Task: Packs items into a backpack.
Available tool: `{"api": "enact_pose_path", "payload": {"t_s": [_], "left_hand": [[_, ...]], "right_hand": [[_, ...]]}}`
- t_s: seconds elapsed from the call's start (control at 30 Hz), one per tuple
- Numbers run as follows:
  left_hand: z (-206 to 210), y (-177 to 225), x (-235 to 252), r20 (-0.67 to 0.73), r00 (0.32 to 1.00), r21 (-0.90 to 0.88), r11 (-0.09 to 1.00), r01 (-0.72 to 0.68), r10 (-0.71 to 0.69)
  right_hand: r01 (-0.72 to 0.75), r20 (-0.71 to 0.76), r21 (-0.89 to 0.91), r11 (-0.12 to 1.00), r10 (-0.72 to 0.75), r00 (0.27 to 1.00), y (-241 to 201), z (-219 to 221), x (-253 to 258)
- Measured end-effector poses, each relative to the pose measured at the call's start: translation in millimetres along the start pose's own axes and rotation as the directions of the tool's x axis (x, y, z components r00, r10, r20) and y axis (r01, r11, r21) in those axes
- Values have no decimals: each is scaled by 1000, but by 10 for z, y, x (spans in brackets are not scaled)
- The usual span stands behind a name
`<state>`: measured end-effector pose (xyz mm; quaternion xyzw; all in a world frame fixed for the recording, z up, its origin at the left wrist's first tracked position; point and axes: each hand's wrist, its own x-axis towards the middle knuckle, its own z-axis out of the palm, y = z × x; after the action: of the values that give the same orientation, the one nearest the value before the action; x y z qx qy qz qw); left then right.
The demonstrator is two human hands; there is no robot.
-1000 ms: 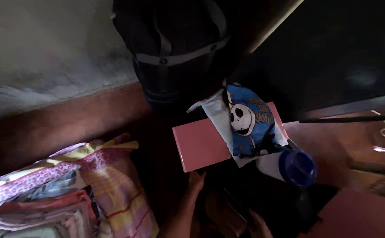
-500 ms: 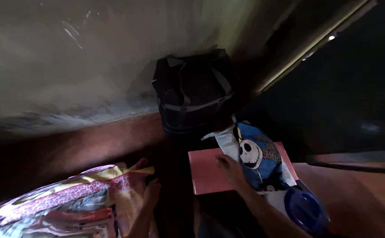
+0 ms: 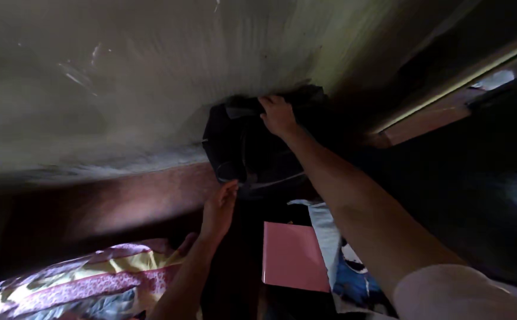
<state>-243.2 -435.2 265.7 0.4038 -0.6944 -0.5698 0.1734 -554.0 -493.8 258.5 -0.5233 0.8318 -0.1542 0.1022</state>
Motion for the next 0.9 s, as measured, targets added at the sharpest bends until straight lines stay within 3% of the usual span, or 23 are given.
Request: {"api": "enact_pose_path", "payload": {"t_s": [0.1, 0.27, 0.4, 0.53, 0.6, 0.8, 0.9], "left_hand": [[-51, 203, 222, 3, 1000, 88, 996, -6, 6], [-16, 378, 844, 60, 998, 406, 912, -56, 34], [236, 340, 1583, 208, 940, 698, 632, -336, 269], [410, 534, 2041, 412, 909, 845, 343, -409, 70], [427, 609, 2142, 489, 871, 833, 277, -480, 37], [262, 768, 2236, 755, 651, 615, 261, -744, 81], [150, 790, 2243, 744, 656, 570, 391, -723, 127]], "right_hand": [[15, 134, -53, 998, -8, 991, 79, 6, 84], [188, 73, -22, 982, -186, 980, 346, 301, -197], [210, 74, -43, 977, -207, 976, 368, 387, -361], [311, -122, -77, 947, -318, 940, 389, 305, -545], [332, -187, -119, 936, -349, 918, 430, 220, -635], [348, -246, -48, 936, -349, 904, 424, 19, -840], [327, -257, -15, 945, -320, 912, 210, -46, -911]]}}
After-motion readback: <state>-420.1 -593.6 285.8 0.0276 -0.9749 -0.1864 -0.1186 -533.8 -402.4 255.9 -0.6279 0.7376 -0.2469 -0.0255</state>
